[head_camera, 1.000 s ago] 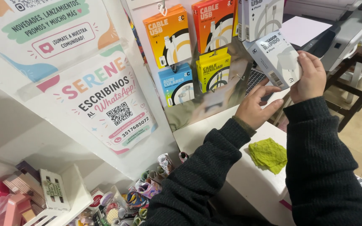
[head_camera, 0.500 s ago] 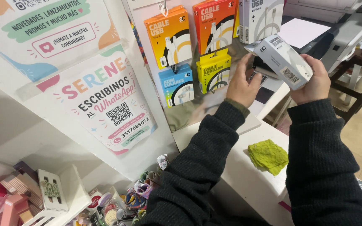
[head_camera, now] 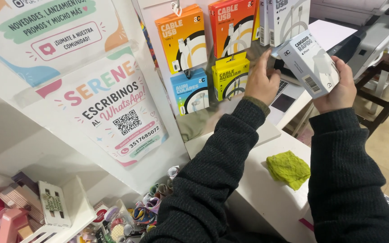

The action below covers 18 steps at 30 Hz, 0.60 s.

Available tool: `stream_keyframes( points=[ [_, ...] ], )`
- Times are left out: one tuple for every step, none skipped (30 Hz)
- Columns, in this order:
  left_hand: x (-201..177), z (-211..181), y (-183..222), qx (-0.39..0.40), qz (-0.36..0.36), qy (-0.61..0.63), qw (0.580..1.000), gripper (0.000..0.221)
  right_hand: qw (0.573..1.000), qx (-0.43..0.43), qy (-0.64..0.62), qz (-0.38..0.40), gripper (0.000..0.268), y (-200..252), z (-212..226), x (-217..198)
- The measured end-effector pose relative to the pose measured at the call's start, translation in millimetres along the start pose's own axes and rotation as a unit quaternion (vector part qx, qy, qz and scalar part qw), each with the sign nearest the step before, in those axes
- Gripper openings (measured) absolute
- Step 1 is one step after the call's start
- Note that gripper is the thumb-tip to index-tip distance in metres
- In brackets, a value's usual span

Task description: Organizing and arranging electronic accessory boxes on a store shelf and counter.

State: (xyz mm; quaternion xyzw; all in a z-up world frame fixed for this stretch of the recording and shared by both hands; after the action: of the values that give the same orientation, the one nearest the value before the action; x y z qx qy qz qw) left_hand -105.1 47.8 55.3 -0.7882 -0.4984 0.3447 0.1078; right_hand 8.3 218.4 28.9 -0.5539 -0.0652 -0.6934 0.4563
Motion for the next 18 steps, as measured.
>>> stream_keyframes(
  points=[
    [0,0,1,-0.001,0.000,0.000,1.000,0.070,1.000,0.001,0.000,0.000,0.029,-2,-1,-4],
    [-1,0,2,0.012,-0.013,0.004,1.000,0.069,1.000,0.001,-0.012,0.000,0.029,-5,-2,-8],
    [-2,-1,2,0.025,-0.025,0.008,0.999,0.069,1.000,0.000,-0.024,0.001,0.029,-7,-3,-11],
    [-2,-1,3,0.024,-0.026,0.008,0.999,0.069,1.000,0.002,-0.024,0.001,0.029,-8,-3,-12],
    [-3,-1,3,0.029,-0.036,0.006,0.999,0.067,1.000,0.001,-0.024,0.006,0.029,-8,-4,-12],
    [-3,-1,4,0.035,-0.046,0.003,0.998,0.066,1.000,0.000,-0.024,0.011,0.030,-9,-5,-12],
    [-3,1,3,0.033,-0.047,0.003,0.998,0.066,1.000,0.002,-0.023,0.011,0.030,-10,-6,-13],
    [-3,2,3,0.035,-0.054,-0.006,0.998,0.066,1.000,0.000,-0.023,0.009,0.030,-10,-7,-15],
    [-3,3,2,0.037,-0.061,-0.015,0.997,0.066,1.000,-0.003,-0.022,0.007,0.030,-10,-8,-16],
    [-4,2,2,0.037,-0.062,-0.015,0.997,0.066,1.000,-0.002,-0.022,0.007,0.030,-10,-9,-15],
    [-5,2,1,0.031,-0.056,-0.016,0.998,0.067,1.000,-0.005,-0.018,-0.006,0.031,-10,-10,-15],
    [-6,2,0,0.025,-0.050,-0.018,0.998,0.068,1.000,-0.008,-0.014,-0.020,0.033,-9,-11,-15],
    [-7,1,0,0.025,-0.051,-0.018,0.998,0.068,1.000,-0.007,-0.014,-0.019,0.033,-10,-11,-16],
    [-6,1,0,0.012,-0.043,-0.022,0.999,0.069,1.000,-0.014,-0.004,-0.019,0.033,-11,-11,-17],
    [-6,1,-1,0.000,-0.035,-0.026,0.999,0.069,1.000,-0.021,0.005,-0.018,0.033,-11,-11,-19],
    [-3,3,-1,-0.001,-0.034,-0.025,0.999,0.069,1.000,-0.021,0.006,-0.019,0.033,-10,-11,-20],
    [-1,4,-2,0.006,-0.038,-0.027,0.999,0.070,1.000,-0.024,0.010,-0.011,0.033,-10,-11,-21],
    [2,6,-5,0.013,-0.045,-0.032,0.998,0.070,1.000,-0.026,0.012,-0.001,0.032,-12,-11,-22]
  ],
)
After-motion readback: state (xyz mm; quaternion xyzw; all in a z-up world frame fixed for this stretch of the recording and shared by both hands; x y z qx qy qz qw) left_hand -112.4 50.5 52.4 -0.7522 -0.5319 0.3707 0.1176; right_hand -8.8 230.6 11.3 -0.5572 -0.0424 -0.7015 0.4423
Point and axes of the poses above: each hand's wrist, its own y-axis away from the middle knuckle, its own x-axis out of the palm, z = x × y, the point moved 4 cm from there along -y, towards the middle knuckle, and after that the axes turned 15 degrees about -y, right-handed, at the moved point
